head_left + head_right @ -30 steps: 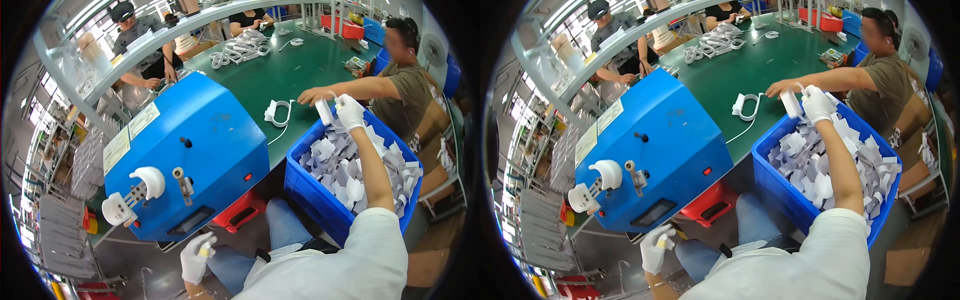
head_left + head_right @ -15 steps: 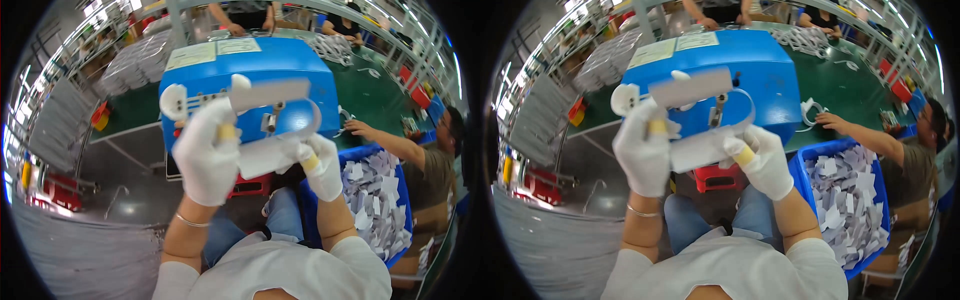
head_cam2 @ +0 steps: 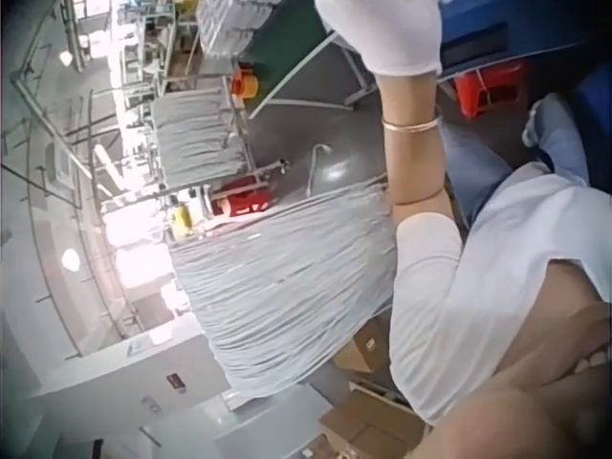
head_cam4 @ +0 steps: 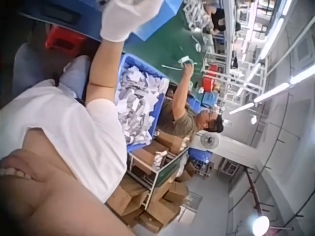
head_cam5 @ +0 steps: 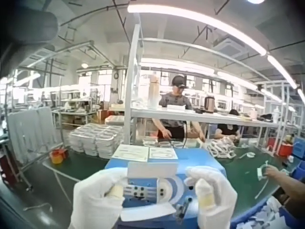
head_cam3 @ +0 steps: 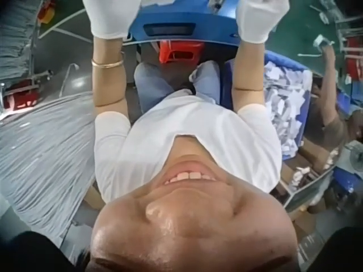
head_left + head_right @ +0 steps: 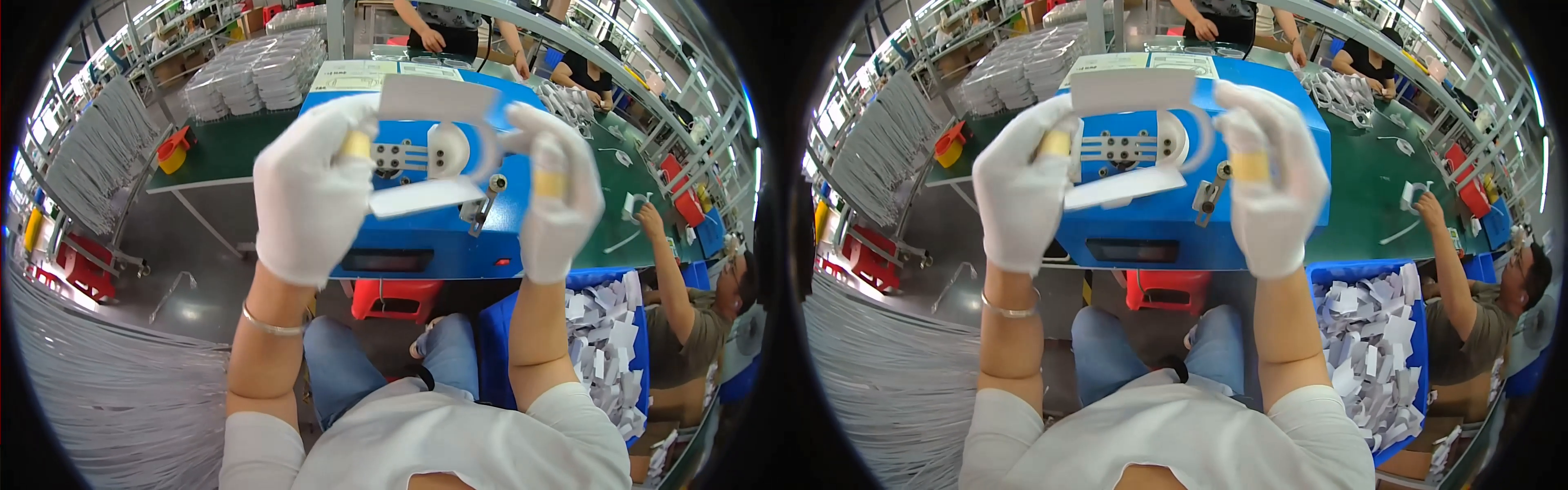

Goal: The worker is taking fiber optic cables, inserting them into a testing or processing machine, and then placing them into plastic cases and blue bins.

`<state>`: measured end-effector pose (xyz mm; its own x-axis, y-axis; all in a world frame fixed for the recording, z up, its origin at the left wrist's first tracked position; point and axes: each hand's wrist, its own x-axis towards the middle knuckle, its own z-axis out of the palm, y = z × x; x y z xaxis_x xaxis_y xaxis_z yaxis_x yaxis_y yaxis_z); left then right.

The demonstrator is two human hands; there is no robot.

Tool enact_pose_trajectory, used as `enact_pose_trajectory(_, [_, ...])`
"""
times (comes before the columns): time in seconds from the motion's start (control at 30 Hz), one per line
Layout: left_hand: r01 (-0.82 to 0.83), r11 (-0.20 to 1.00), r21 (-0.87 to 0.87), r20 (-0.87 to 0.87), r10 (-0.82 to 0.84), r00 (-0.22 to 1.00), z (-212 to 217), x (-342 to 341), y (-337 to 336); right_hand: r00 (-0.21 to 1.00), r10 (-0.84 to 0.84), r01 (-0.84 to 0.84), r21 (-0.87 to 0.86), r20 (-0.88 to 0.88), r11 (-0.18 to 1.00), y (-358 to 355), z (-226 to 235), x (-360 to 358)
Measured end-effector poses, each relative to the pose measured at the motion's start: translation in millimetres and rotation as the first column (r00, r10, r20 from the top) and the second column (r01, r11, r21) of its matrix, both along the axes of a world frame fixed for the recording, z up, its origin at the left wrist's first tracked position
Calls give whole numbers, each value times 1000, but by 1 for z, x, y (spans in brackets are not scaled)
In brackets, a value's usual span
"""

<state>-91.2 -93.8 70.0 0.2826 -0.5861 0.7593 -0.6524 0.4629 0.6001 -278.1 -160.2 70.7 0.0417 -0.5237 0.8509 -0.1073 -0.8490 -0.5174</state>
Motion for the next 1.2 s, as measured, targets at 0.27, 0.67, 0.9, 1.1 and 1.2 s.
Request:
enact_pose_trajectory(0.27, [-87, 991, 102, -83, 96, 992, -2, 21, -7, 961, 275, -247, 383, -19, 890, -23, -10, 15])
enact_pose_trajectory(0.67, [48, 994, 94, -602, 18, 798, -67, 18, 6, 906, 402, -329, 374, -134, 867, -34, 2, 14])
enact_pose_trajectory(0.9, [503, 805, 316, -717, -144, 682, -71, 9, -5, 874, 377, -280, 318, -305, 906, -43, 20, 47])
enact_pose_trajectory(1.1, [486, 797, 358, -679, -135, 722, -77, 28, 12, 916, -83, 76, -32, -391, 997, -21, -1, 37])
enact_pose_trajectory(1.2, [-233, 968, 91, -214, 247, 945, -92, 72, 41, 957, -151, 111, -170, -249, 979, 4, -29, -7])
